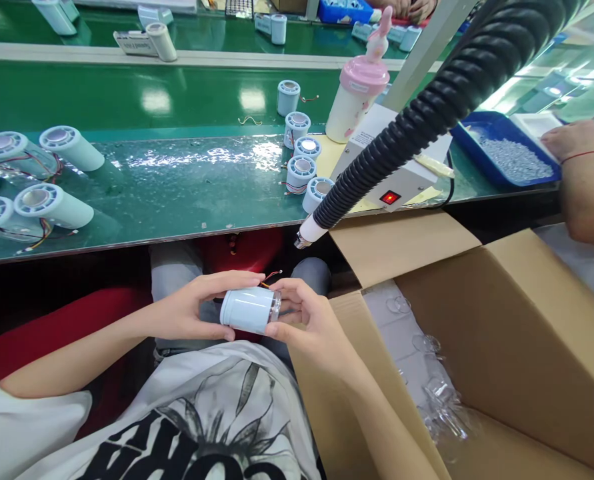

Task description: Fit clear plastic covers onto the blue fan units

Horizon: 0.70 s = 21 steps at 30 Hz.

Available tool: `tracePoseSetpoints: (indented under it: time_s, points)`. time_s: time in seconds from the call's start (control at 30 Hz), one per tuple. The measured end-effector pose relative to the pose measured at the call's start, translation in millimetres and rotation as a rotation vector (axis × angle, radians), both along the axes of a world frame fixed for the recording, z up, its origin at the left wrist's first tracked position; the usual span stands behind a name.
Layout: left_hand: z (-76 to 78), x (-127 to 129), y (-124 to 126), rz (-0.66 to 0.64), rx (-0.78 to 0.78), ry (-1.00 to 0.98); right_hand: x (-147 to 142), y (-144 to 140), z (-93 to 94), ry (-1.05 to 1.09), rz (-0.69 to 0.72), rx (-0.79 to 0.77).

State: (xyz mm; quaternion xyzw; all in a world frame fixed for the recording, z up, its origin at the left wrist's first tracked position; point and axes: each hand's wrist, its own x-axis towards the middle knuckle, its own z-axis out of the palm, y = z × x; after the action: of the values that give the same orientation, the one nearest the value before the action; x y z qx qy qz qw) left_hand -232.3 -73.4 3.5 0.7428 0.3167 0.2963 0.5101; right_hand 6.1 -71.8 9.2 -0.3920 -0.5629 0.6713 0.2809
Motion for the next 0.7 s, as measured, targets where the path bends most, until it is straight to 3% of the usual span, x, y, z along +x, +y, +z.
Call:
tracePoseSetpoints:
  time_s: [0.27,0.7]
  points:
    - [-2.4,-2,0,-0.001,-0.012,-0.001,-6,2,-2.4,0.094,-0.064,-0.175]
    - [-3.0,-1,2,-0.024,-0.033,-0.035,-10,0,-16.9,0.158,-0.048,-0.414]
